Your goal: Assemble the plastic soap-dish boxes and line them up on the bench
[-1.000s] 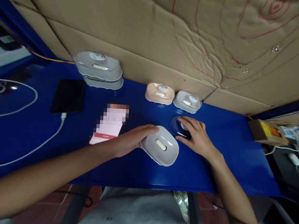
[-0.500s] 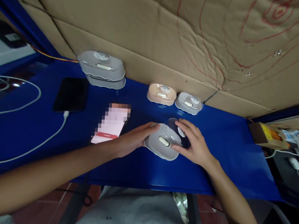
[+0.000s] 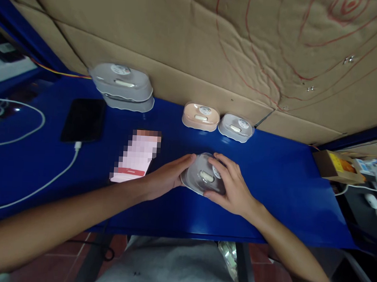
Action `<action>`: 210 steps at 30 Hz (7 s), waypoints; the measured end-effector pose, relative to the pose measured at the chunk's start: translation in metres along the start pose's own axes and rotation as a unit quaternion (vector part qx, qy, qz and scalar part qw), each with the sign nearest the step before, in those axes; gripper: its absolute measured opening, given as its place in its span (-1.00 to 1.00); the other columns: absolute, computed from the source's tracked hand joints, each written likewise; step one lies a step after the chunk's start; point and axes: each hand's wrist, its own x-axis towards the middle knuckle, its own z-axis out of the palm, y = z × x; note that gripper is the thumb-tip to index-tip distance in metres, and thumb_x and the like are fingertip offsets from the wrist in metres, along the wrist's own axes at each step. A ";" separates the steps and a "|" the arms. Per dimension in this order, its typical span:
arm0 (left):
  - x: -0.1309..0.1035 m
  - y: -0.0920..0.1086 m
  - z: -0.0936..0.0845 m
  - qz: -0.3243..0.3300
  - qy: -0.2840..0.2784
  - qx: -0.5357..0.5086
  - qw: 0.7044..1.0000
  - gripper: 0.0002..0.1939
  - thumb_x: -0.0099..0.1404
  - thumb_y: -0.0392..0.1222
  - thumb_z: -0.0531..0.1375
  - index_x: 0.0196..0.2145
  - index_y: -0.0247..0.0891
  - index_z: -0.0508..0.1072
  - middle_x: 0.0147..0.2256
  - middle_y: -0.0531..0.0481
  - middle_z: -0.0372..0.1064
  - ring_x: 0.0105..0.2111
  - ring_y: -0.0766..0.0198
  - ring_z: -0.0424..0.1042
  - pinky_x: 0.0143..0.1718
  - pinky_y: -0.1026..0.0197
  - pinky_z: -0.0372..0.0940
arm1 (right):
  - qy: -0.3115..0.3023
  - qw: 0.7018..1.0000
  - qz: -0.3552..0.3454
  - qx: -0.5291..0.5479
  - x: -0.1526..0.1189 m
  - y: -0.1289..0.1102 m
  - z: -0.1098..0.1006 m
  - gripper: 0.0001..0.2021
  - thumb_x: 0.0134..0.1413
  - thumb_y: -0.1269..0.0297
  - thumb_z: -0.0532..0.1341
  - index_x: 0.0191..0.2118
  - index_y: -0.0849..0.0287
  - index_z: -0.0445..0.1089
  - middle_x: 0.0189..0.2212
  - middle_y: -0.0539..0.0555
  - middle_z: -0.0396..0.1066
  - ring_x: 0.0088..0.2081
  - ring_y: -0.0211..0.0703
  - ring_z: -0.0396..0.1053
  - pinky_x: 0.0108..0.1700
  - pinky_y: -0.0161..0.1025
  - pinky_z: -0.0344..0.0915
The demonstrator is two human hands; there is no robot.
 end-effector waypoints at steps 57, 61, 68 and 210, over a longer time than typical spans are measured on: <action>-0.003 0.002 0.005 0.042 -0.049 -0.008 0.998 -0.46 0.53 0.29 0.14 0.27 -0.06 0.42 0.30 -0.11 0.39 0.32 -0.06 0.31 0.20 0.01 0.27 | 0.066 0.991 -0.077 -0.086 0.004 0.003 0.012 -0.23 0.31 -0.06 0.36 0.51 -0.11 0.09 0.42 0.27 0.18 0.44 0.35 0.15 0.36 0.35 0.24; -0.005 0.002 0.006 0.047 -0.050 0.002 0.998 -0.46 0.51 0.31 0.15 0.25 -0.03 0.42 0.26 -0.10 0.41 0.28 -0.06 0.33 0.19 -0.01 0.27 | 0.056 0.995 -0.065 -0.047 0.005 0.004 0.009 -0.14 0.31 -0.08 0.35 0.57 -0.14 -0.05 0.46 0.26 0.09 0.46 0.32 0.12 0.38 0.32 0.25; -0.005 -0.001 0.004 0.055 -0.049 0.006 0.997 -0.52 0.50 0.29 0.18 0.18 0.00 0.46 0.18 -0.06 0.43 0.21 0.00 0.37 0.15 0.01 0.30 | 0.039 0.999 -0.033 -0.016 0.004 0.004 0.006 -0.14 0.29 -0.11 0.35 0.55 -0.18 -0.03 0.46 0.24 0.10 0.45 0.34 0.15 0.37 0.35 0.26; -0.022 0.009 0.004 0.166 0.074 0.756 0.628 0.11 0.09 0.25 0.51 0.42 -0.27 0.18 0.22 -0.41 0.37 0.16 -0.45 0.37 0.12 -0.36 0.23 | 0.013 0.999 -0.042 0.021 0.014 0.038 -0.019 -0.64 0.32 -0.13 0.33 -0.17 0.09 0.51 -0.13 0.12 0.54 -0.03 0.06 0.48 0.13 0.06 0.23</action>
